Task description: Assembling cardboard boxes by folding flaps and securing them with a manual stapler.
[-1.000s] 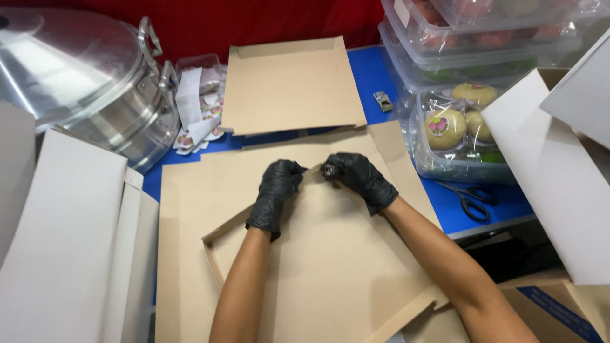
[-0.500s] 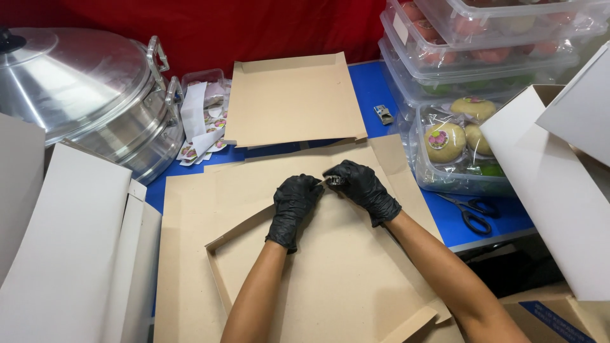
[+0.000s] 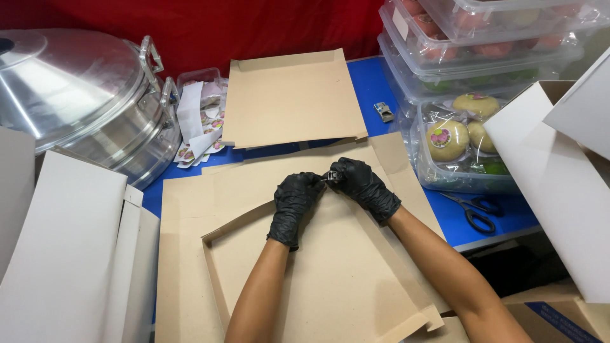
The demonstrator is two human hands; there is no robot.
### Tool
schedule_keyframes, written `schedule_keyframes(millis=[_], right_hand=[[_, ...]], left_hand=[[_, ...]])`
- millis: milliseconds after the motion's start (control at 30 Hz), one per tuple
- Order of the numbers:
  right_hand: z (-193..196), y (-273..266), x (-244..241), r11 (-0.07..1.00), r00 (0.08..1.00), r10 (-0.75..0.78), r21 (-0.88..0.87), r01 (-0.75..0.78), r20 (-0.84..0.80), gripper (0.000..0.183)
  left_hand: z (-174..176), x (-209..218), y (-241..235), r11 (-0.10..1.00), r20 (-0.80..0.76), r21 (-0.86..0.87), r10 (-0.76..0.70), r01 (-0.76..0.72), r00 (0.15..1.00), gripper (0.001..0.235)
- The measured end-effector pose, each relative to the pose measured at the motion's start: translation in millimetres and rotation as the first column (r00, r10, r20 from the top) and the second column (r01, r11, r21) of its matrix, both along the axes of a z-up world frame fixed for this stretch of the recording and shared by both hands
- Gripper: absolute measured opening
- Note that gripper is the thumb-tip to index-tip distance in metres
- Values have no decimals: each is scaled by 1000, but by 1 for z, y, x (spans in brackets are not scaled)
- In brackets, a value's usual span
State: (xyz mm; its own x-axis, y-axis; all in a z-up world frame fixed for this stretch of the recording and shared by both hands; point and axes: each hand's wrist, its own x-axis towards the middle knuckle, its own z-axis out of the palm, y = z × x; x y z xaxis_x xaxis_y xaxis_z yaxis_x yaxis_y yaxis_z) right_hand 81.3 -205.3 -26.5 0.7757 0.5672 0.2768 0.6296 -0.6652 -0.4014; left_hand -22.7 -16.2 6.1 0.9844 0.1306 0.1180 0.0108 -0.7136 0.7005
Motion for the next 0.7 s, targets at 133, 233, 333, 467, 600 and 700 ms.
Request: schedule_keyframes(millis=[133, 233, 333, 467, 600, 700], right_hand=[[10, -1, -8, 993, 988, -68, 85, 81, -136, 23], [17, 0, -21, 990, 1000, 2, 141, -4, 15, 19], [7, -1, -21, 988, 962, 22, 142, -63, 273, 11], [1, 0, -19, 988, 837, 77, 69, -135, 541, 3], [-24, -2, -8, 955, 802, 264, -30, -293, 535, 10], [3, -3, -23, 937, 775, 336, -110, -331, 535, 12]], left_hand=[[-17, 5, -9, 987, 78, 154, 43, -54, 996, 15], [-30, 5, -7, 990, 85, 117, 72, -82, 994, 15], [-52, 12, 3, 996, 97, -36, 80, -77, 992, 19], [-43, 13, 6, 997, 41, -35, 64, -63, 997, 20], [-30, 11, 4, 989, -42, -129, 60, -65, 997, 22], [-25, 7, 1, 996, -16, -78, 52, -53, 999, 20]])
